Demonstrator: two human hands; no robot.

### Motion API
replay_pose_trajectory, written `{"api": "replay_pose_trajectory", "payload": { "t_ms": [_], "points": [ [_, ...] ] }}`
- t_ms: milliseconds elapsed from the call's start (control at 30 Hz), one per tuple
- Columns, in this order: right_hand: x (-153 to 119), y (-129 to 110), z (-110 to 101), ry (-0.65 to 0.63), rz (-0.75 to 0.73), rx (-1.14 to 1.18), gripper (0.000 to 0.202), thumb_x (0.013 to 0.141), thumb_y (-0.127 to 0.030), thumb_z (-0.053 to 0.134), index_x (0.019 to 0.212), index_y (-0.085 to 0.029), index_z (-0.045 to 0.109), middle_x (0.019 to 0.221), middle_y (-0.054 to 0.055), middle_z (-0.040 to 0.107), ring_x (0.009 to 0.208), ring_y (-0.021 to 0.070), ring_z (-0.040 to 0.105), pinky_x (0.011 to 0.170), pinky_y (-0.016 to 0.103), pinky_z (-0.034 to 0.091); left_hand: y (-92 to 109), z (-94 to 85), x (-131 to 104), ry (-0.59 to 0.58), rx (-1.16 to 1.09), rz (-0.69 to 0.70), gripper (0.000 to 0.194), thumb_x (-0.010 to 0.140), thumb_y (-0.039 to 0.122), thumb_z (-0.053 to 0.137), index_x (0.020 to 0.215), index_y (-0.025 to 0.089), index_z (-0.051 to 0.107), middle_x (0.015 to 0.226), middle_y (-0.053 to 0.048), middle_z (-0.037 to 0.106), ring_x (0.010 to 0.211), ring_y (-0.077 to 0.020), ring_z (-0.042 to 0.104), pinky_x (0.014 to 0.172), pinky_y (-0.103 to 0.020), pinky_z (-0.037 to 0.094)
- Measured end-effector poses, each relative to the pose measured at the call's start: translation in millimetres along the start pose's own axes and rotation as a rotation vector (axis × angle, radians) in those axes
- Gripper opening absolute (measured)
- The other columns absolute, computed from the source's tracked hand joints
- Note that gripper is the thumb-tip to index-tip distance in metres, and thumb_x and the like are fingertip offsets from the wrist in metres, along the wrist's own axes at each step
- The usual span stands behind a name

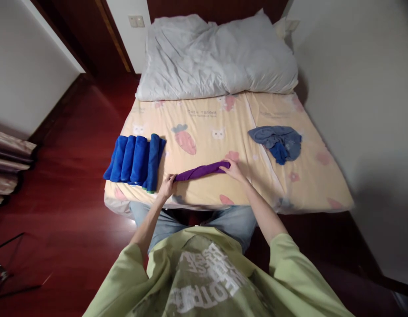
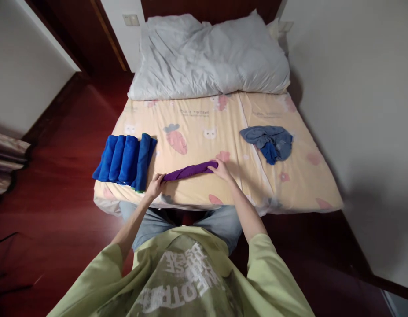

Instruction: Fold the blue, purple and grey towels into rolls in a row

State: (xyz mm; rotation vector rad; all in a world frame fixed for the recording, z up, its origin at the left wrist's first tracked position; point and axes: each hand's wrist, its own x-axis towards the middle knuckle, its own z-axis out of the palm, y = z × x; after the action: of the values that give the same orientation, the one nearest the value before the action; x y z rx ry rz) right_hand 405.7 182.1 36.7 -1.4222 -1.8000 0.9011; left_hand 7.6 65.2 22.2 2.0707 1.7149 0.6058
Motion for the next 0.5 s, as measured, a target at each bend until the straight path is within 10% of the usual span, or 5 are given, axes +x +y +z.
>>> {"api": "replay_pose_trajectory", "payload": {
  "t_ms": [233,500],
  "points": [
    [125,-105,77,0.036,0.068,0.071,0.045,0.074,-0.032,0.080,0.114,-0.018,0.067,0.112,0.009,0.074,0.102,0.0212,0.071,0.098,0.038,0.057,21,21.5,-82,0.400,-0.377,-0.369,0.042,0.096,0.047,0.057,0.122,0.015,0.066,0.112,-0.014,0.072,0.104,-0.0265,0.069,0.094,-0.040,0.054],
    [205,-185,194,-0.138,0.144,0.008,0.039,0.072,-0.029,0.084,0.106,-0.017,0.071,0.102,0.005,0.073,0.096,0.0175,0.069,0.096,0.035,0.055,12,33.3,-85,0.556,-0.806,-0.733,0.057,0.087,0.062,0.062,0.116,0.013,0.067,0.109,-0.014,0.073,0.103,-0.0263,0.070,0.096,-0.042,0.054]
  ]
}}
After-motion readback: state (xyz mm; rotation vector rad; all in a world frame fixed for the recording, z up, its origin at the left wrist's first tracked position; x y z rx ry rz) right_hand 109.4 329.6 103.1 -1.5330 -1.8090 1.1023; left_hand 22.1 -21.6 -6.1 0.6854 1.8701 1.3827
